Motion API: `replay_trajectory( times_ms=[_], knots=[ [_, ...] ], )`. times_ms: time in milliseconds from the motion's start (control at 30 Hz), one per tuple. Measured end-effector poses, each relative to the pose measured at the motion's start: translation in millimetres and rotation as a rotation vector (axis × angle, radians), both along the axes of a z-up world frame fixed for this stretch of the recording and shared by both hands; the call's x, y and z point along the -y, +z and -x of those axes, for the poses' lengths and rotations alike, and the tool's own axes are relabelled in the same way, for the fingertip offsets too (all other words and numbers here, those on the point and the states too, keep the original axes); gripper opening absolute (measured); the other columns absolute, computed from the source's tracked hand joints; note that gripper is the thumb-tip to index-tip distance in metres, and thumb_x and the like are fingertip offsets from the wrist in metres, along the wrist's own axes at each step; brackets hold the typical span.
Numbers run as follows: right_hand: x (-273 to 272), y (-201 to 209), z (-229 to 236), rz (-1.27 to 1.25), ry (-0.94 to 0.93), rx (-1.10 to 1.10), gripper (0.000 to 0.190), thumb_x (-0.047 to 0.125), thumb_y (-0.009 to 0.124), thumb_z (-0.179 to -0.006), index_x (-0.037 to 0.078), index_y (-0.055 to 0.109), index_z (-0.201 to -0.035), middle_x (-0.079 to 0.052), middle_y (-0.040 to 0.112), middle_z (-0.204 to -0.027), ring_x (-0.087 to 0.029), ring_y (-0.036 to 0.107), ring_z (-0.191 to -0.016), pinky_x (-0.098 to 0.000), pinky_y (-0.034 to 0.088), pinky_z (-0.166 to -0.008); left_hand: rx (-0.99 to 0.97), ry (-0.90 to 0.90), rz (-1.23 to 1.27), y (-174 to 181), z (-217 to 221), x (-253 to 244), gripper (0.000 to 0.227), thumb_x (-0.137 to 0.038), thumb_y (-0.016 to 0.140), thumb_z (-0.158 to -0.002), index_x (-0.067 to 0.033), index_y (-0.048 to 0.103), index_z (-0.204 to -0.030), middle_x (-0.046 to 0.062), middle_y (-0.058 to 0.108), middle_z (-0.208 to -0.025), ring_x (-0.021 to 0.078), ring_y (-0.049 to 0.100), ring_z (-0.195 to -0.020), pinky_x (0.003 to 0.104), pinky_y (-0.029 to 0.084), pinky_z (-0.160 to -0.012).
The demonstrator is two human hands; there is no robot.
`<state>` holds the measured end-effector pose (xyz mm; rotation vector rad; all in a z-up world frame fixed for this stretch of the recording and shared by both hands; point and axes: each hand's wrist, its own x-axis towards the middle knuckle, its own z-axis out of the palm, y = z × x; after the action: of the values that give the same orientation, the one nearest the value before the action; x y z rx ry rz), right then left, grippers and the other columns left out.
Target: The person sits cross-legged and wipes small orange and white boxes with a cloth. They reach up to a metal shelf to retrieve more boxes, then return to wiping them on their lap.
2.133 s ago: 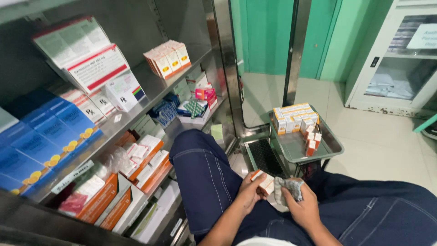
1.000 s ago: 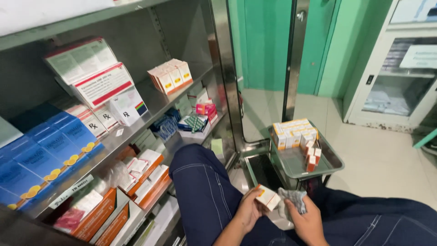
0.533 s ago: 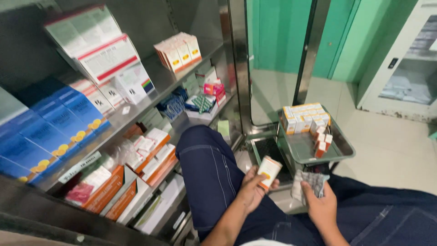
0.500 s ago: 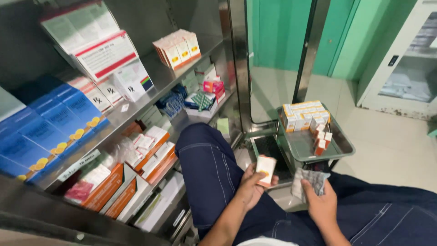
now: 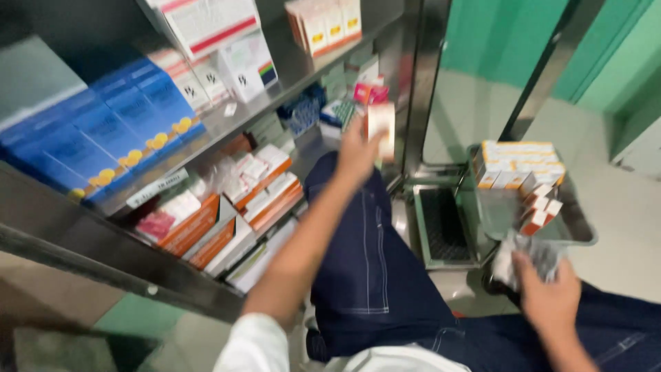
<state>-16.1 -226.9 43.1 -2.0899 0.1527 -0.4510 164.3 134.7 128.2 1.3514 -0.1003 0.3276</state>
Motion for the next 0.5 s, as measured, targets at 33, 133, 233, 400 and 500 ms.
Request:
replay_trajectory(
  times_ms=[33, 133, 233, 400, 500],
  knots=[
    [8, -1, -10, 0.128, 0.018, -0.018, 0.032, 0.017, 0.077, -0.098, -0.011, 0.065, -0.109, -0.024, 0.066, -0.091, -0.032, 0.059, -0.074, -0.042, 0.049, -0.067, 0.025, 0.036, -0.081, 14, -21, -9, 0.042, 0.004, 0.068, -0.086, -0.0033, 0.056, -0.126, 0.017, 0.069, -0.104, 0.0264, 0.072, -0.068, 0.036, 0.067, -0.049],
    [7, 19, -59, 0.204, 0.18, 0.006, 0.033, 0.012, 0.075, -0.099, -0.011, 0.066, -0.121, -0.026, 0.068, -0.099, -0.034, 0.061, -0.081, -0.0416, 0.05, -0.073, 0.31, 0.357, -0.556, 25, -86, -60, 0.053, -0.011, 0.08, -0.081, -0.0082, 0.055, -0.128, 0.009, 0.075, -0.104, 0.017, 0.075, -0.082, 0.028, 0.065, -0.066],
    [10, 17, -99, 0.224, 0.261, 0.041, 0.028, 0.003, 0.072, -0.099, -0.011, 0.067, -0.123, -0.025, 0.067, -0.101, -0.034, 0.058, -0.079, -0.0413, 0.048, -0.074, 0.461, 0.49, -0.518, 70, -98, -81, 0.026, -0.004, 0.075, -0.08, -0.0055, 0.059, -0.101, 0.006, 0.072, -0.082, 0.0139, 0.071, -0.068, 0.027, 0.058, -0.062],
    [53, -79, -151, 0.409, 0.265, -0.093, 0.035, 0.015, 0.071, -0.092, -0.006, 0.066, -0.121, -0.026, 0.07, -0.098, -0.041, 0.064, -0.078, -0.047, 0.052, -0.072, 0.38, 0.616, -0.653, 94, -117, -120, 0.042, -0.007, 0.077, -0.081, -0.0094, 0.058, -0.118, 0.008, 0.077, -0.095, 0.0196, 0.075, -0.076, 0.031, 0.063, -0.066],
    [52, -115, -156, 0.319, 0.279, -0.184, 0.04, 0.017, 0.067, -0.092, -0.002, 0.066, -0.127, -0.026, 0.071, -0.103, -0.041, 0.066, -0.083, -0.0461, 0.053, -0.077, 0.347, 0.652, -0.798, 100, -125, -134, 0.054, -0.001, 0.075, -0.077, -0.0117, 0.052, -0.125, 0.011, 0.076, -0.101, 0.0265, 0.075, -0.083, 0.037, 0.061, -0.07]
  ],
)
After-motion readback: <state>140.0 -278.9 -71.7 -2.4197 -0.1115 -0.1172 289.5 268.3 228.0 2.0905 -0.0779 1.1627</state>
